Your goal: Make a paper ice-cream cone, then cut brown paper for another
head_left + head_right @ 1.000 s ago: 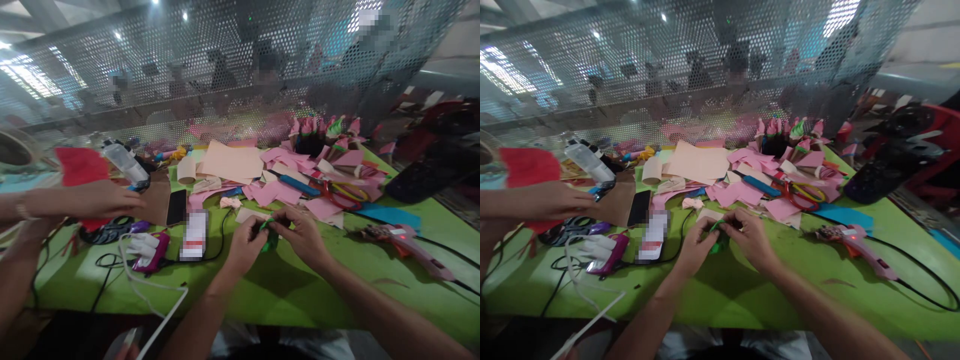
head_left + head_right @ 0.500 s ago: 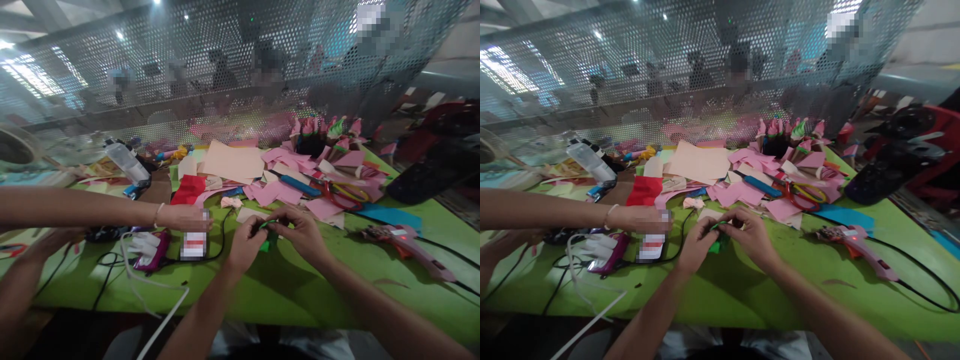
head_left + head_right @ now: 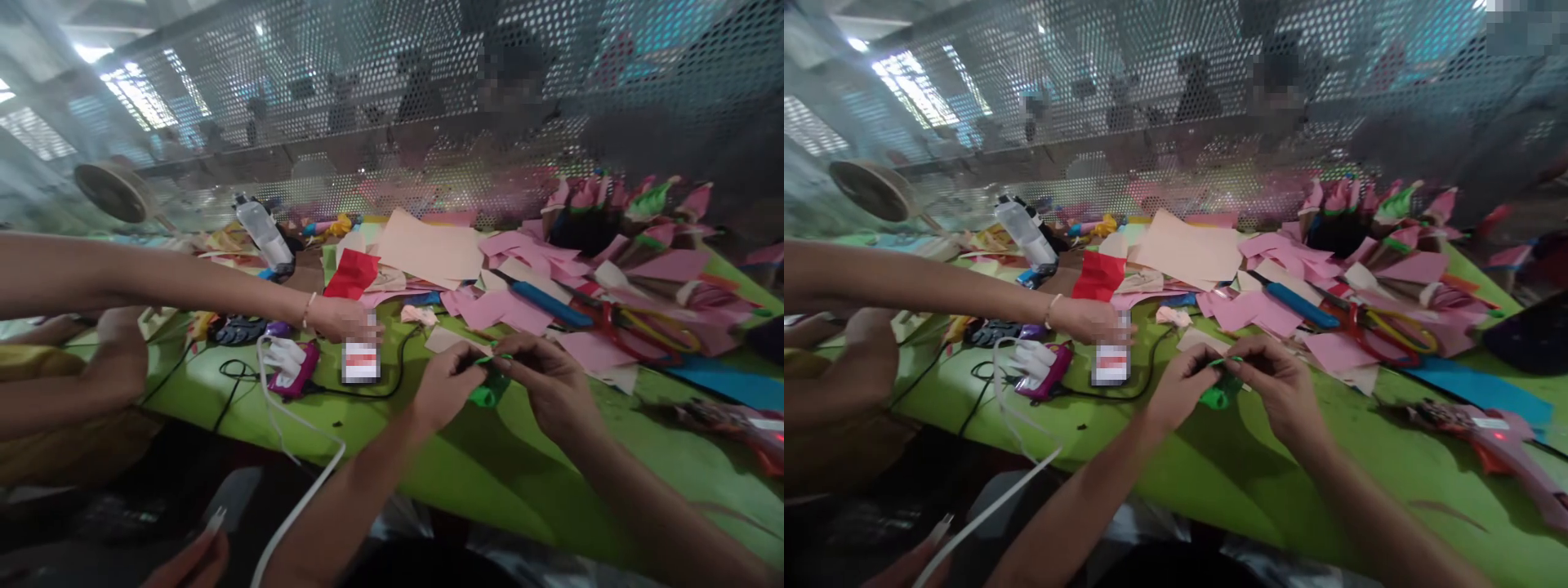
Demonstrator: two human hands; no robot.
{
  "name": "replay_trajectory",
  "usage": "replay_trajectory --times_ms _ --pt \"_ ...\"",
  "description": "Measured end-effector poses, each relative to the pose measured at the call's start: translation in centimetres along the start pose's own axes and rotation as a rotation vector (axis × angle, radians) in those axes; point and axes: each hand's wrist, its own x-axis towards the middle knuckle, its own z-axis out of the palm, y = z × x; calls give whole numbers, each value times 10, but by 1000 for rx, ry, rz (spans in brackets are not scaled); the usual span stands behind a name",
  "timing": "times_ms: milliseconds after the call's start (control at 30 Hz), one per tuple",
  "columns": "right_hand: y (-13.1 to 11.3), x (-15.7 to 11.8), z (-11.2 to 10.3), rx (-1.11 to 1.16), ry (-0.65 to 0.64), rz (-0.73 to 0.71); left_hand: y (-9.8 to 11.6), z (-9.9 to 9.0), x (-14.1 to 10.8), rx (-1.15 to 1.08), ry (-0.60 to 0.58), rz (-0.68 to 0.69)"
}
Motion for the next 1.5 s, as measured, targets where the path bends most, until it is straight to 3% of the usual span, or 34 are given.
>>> replay_trajectory --times_ms 267,400,667,867,1033,1267,1367,1433,1500 --pt "-5 10 -6 29 121 132 3 -6 2 0 100 -51" --pt "-2 12 -9 38 93 180 -3 -10 5 41 116 -40" --pt "3 10 -14 23 55 116 -13 -13 6 95 103 6" --pt "-4 12 -9 70 86 157 -4 -30 13 166 286 63" --pt "-5 15 -7 86 35 175 10 -45 27 210 387 112" --pt "-7 15 -6 147 1 229 17 -66 47 492 499 53" --pt "-8 14 -4 157 -18 255 22 -66 45 598 587 126" --pt "-9 13 -3 147 -41 271 24 -56 39 566 572 227" --pt "-9 11 -2 129 -71 267 24 -39 32 362 407 253"
